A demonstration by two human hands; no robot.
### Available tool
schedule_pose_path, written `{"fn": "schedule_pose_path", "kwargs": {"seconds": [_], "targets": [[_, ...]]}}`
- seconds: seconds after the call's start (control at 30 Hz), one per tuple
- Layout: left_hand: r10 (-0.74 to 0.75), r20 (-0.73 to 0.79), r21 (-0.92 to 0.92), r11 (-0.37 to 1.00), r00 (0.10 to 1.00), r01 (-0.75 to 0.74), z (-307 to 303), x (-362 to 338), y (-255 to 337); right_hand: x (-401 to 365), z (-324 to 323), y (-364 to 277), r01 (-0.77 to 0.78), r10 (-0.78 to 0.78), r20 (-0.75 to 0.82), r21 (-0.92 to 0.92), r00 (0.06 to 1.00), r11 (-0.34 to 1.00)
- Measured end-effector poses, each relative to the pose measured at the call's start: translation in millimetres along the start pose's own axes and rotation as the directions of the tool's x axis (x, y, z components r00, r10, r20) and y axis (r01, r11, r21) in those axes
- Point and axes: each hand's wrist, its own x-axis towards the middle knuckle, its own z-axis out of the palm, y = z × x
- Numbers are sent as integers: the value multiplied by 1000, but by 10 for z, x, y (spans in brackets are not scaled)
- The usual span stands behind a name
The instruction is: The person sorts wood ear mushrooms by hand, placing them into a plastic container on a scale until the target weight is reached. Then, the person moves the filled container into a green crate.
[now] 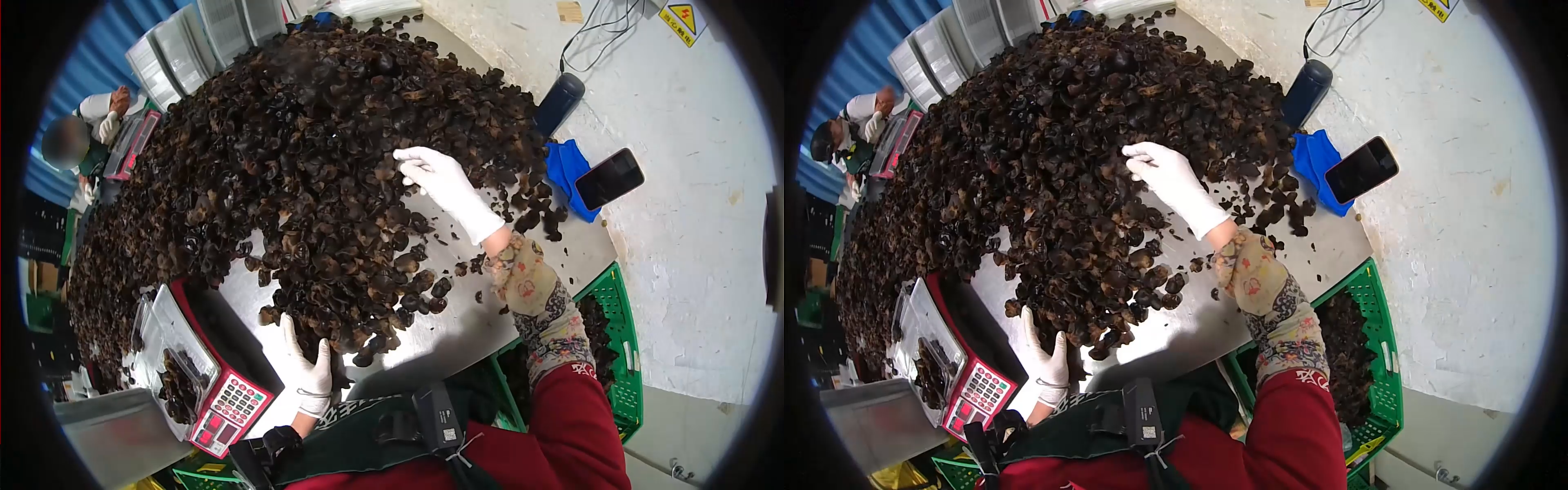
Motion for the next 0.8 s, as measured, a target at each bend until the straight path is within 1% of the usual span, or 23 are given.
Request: {"fn": "schedule_pose_path", "kwargs": {"seconds": [0.03, 0.07, 0.1, 0.13, 0.2, 0.3, 0.33, 0.37, 0.4, 0.43, 0.47, 0.5, 0.53, 0.57, 0.6, 0.7, 0.8], "targets": [[-11, 1, 15, 1000, 1000, 11, -4, 3, 12, 54, -5, 129, 25, -39, -66, -201, 997, 979], [-21, 2, 30, 999, 1000, 21, -12, 4, 22, 92, 3, 254, 35, -91, -123, -396, 988, 917], [-12, 1, 45, 999, 1000, 12, -23, 10, 36, 82, 34, 356, 11, -123, -165, -552, 979, 834], [-3, 0, 59, 998, 1000, 3, -32, 14, 53, 63, 76, 392, -16, -188, -175, -773, 966, 634], [6, 3, 73, 997, 1000, -6, -26, 8, 65, 147, 155, 543, -13, -288, -119, -939, 950, 344], [7, 10, 78, 997, 1000, -8, -34, 24, 62, 271, 102, 595, 82, -274, -61, -873, 960, 482], [-1, 8, 77, 997, 1000, 0, -30, 22, 75, 283, 84, 379, 51, -184, -91, -759, 979, 649], [-7, 5, 75, 997, 1000, 7, -29, 15, 80, 330, 64, 365, 115, -157, -79, -388, 984, 915], [30, -28, 110, 994, 999, -27, -31, 20, 74, 354, 42, 306, 144, -140, -62, 66, 988, 987], [72, -59, 146, 987, 996, -62, -33, 33, 67, 292, 49, 82, 43, -13, -119, 256, 993, 966], [115, -88, 180, 979, 989, -98, -34, 45, 64, 288, 23, 184, 87, -71, -107, 158, 992, 984], [115, -89, 168, 981, 989, -99, -33, 56, 73, 290, -40, 372, 134, -128, -89, 58, 988, 989], [112, -91, 156, 983, 990, -97, -38, 57, 87, 255, -99, 367, 181, -184, -62, -42, 981, 983], [107, -94, 144, 985, 990, -93, -43, 52, 98, 107, -167, 377, 106, -117, -41, -216, 992, 971], [96, -91, 143, 986, 991, -83, -48, 52, 104, 81, -130, 585, 213, -282, -70, -490, 957, 845], [80, -85, 147, 987, 993, -67, -50, 45, 99, -108, 48, 721, 209, -364, -94, -676, 927, 707], [80, -81, 176, 982, 993, -65, -64, 36, 92, -79, 241, 706, 71, -320, -120, -847, 940, 527]]}}
